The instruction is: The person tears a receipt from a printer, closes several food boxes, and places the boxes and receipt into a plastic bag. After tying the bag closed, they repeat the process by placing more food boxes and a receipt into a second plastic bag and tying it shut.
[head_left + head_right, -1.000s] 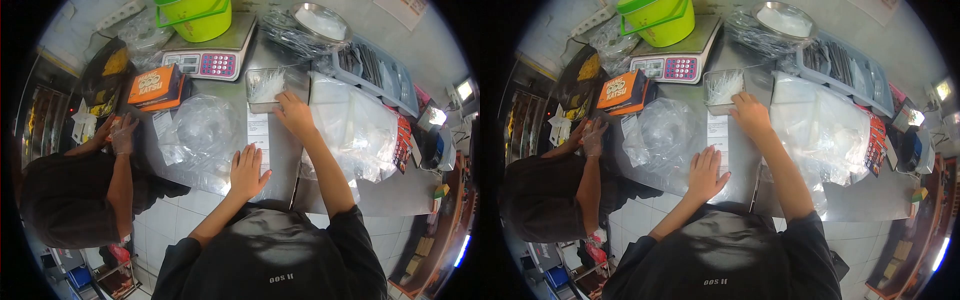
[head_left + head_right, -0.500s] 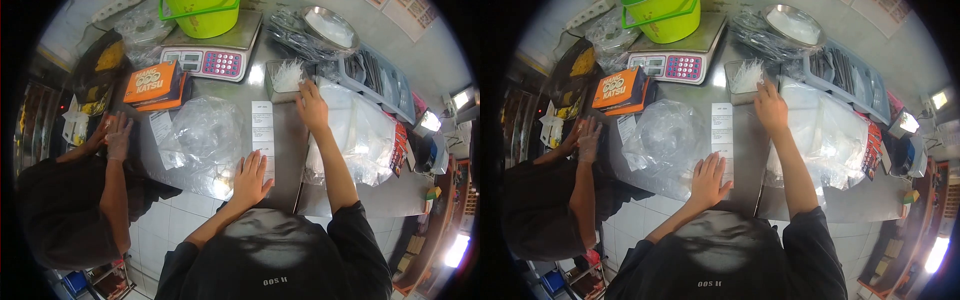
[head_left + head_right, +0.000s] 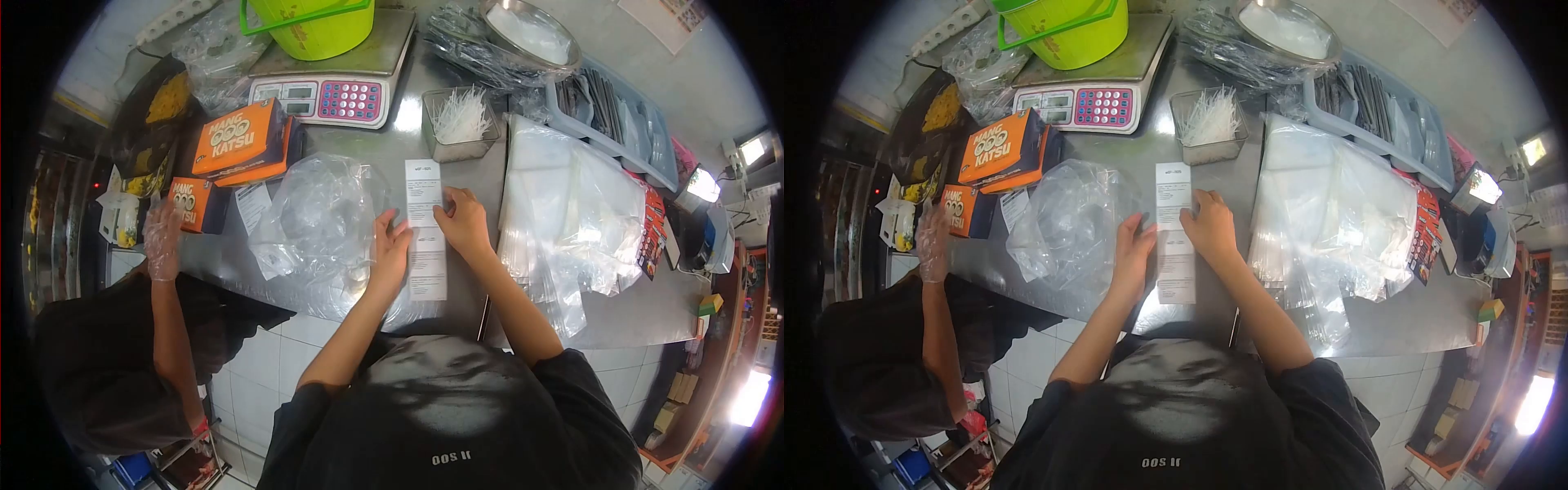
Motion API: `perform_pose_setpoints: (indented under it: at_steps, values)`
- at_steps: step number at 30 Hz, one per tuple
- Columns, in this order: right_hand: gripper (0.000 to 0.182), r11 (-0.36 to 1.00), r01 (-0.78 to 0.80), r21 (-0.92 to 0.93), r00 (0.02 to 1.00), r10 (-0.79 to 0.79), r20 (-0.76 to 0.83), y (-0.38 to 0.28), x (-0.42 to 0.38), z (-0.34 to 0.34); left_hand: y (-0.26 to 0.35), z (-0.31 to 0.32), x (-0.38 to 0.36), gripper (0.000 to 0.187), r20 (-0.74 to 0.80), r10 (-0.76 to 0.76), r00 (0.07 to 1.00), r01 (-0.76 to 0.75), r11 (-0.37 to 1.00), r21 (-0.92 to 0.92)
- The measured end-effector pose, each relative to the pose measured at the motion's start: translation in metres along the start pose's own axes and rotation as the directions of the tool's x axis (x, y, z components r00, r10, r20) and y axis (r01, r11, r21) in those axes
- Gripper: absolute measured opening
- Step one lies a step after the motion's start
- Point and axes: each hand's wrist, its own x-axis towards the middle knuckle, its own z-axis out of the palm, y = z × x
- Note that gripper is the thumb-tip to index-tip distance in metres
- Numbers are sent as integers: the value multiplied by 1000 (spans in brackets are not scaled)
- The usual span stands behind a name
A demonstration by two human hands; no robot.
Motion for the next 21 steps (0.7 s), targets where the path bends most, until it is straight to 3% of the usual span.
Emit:
perform_pose_setpoints:
  at_steps: [3, 6, 7, 9, 12, 16, 17, 19, 21]
  values:
    - [43, 998, 62, -13, 990, -63, -124, 7, -1, 8, -3, 17, 9, 58, -91, 43, 995, -28, 988, 154]
    - [49, 985, -29, 170, 994, 46, -97, 7, -8, 2, -5, 19, 14, 47, -38, -85, 996, 81, 993, -91]
    - [46, 908, -134, 396, 989, 147, -2, 5, -10, -2, -9, 17, 15, 42, 15, -79, 997, 80, 994, -75]
    - [40, 580, -357, 732, 933, 263, 247, -5, -17, -11, -12, 13, 11, 34, 116, -73, 991, 78, 996, -42]
    - [31, 666, 35, 745, 998, 15, -60, -22, -34, -19, 2, 17, -16, 22, 95, 24, 995, -21, 999, -28]
    - [30, 780, 201, 593, 980, -163, -118, -74, -50, -51, 53, 20, -59, 19, 58, 227, 972, -225, 974, -34]
    - [30, 798, 400, 451, 916, -326, -235, -91, -48, -56, 63, 16, -66, 18, 52, 273, 960, -273, 962, -17]
    - [31, 693, 715, 97, 670, -639, -378, -122, -44, -60, 75, 1, -76, 17, 64, 348, 936, -351, 935, 54]
    - [34, 607, 795, -14, 575, -760, -304, -134, -47, -53, 88, -21, -82, 16, 102, 408, 907, -419, 895, 154]
